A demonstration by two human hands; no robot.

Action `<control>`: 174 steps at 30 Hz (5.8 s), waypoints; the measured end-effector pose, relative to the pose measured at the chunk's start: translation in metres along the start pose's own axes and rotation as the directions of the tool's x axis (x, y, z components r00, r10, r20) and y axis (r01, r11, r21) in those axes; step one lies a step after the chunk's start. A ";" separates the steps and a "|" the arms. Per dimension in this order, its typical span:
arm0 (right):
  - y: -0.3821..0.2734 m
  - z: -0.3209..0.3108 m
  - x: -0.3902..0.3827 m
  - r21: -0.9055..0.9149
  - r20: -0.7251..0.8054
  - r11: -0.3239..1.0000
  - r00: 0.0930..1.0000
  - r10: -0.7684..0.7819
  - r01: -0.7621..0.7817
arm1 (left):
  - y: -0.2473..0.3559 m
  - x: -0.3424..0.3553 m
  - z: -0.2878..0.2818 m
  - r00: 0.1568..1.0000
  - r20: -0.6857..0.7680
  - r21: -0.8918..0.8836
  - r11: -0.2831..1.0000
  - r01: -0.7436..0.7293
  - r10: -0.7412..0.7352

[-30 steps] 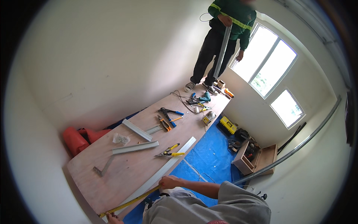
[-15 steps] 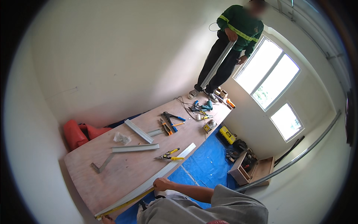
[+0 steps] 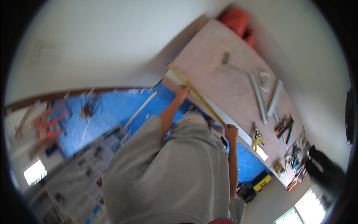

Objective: The person measures a long white metal trim piece on a workbench using a tape measure and pencil, then uses tin snips to cut the trim along the marked line. The cut piece is set aside on the bench.

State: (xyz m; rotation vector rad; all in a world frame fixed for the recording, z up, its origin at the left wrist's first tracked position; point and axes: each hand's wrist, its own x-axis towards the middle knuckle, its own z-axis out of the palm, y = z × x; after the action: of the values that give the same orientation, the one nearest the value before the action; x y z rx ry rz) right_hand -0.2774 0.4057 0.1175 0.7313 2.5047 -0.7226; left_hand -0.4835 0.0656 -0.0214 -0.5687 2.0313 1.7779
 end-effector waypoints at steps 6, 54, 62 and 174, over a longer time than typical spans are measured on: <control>-0.038 -0.023 0.000 -0.001 0.129 1.000 0.992 -0.003 0.003 | 0.068 -0.030 0.014 0.980 -0.131 -0.239 0.965 0.112 -0.146; 0.024 -0.014 0.068 -0.057 0.175 0.994 0.979 0.100 -0.092 | 0.061 -0.049 0.029 0.908 -0.088 0.785 0.590 -0.190 0.410; 0.016 -0.001 0.067 -0.017 0.131 0.993 0.984 0.119 -0.117 | 0.037 -0.021 0.024 0.968 0.054 0.885 0.436 -0.160 0.246; 0.012 0.024 0.052 0.061 -0.229 0.983 0.956 0.184 -0.175 | 0.149 0.144 0.255 0.520 0.751 0.617 -0.152 -0.772 0.407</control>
State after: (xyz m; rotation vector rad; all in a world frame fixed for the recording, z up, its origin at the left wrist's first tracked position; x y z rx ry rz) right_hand -0.3042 0.4192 0.0673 1.1004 2.5915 -0.6559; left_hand -0.6798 0.3288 -0.0056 1.2697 2.7351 0.2632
